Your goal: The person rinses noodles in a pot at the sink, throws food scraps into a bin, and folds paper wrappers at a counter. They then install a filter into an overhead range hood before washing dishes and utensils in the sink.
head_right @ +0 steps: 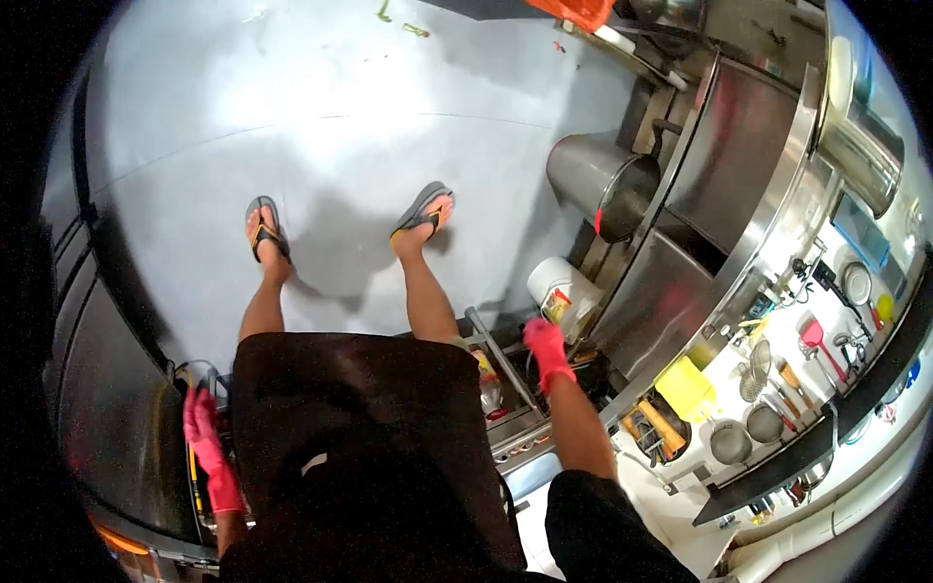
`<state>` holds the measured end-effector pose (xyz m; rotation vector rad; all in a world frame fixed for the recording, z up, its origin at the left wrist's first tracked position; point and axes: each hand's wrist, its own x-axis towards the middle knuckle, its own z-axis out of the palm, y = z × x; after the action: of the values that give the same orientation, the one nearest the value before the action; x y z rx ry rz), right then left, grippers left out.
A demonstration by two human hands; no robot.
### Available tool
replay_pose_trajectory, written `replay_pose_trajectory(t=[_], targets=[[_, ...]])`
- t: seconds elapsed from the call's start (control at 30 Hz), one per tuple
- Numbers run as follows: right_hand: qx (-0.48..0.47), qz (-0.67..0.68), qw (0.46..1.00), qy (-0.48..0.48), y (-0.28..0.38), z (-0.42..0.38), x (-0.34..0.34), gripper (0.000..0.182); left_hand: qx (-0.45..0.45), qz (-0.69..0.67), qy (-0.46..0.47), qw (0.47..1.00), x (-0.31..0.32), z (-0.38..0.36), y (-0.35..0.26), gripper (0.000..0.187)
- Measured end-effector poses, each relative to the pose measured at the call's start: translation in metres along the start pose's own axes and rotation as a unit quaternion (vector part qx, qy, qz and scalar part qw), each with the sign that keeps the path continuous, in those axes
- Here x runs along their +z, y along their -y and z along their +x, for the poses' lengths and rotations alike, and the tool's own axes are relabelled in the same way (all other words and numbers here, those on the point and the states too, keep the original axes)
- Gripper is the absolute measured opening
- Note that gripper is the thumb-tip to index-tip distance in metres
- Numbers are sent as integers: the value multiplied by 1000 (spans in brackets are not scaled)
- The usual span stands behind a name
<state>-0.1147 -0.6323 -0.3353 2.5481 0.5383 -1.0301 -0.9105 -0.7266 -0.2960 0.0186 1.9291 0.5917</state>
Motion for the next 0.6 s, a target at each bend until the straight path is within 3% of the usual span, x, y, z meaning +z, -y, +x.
replay_pose_trajectory(t=[0.07, 0.13, 0.2, 0.3, 0.4, 0.43, 0.53, 0.57, 0.6], targets=[[-85, 12, 992, -95, -21, 113, -34, 21, 83, 0, -21, 996, 57, -6, -64, 47], [-184, -54, 970, -148, 64, 119, -84, 33, 132, -6, -12, 991, 114, -12, -100, 47], [-114, -232, 944, -205, 91, 200, -115, 46, 120, 55, -23, 991, 191, -34, -141, 48], [-139, -181, 948, -222, 119, 277, -144, 57, 186, 233, -7, 954, 256, -39, -107, 50], [-183, -224, 890, -354, 145, 318, -140, 63, 167, 325, -24, 930, 302, -37, -104, 53], [-218, -206, 926, -231, 150, 352, -142, 58, 144, 342, -19, 928, 320, -37, -108, 52], [-149, -271, 920, -242, 168, 357, -134, 52, 122, 334, -17, 934, 337, -37, -110, 52], [-187, -281, 900, -274, 168, 354, -133, 56, 121, 325, -15, 938, 336, -37, -109, 52], [-168, -291, 900, -278, 175, 355, -133, 57, 119, 332, -13, 936, 335, -37, -109, 52]])
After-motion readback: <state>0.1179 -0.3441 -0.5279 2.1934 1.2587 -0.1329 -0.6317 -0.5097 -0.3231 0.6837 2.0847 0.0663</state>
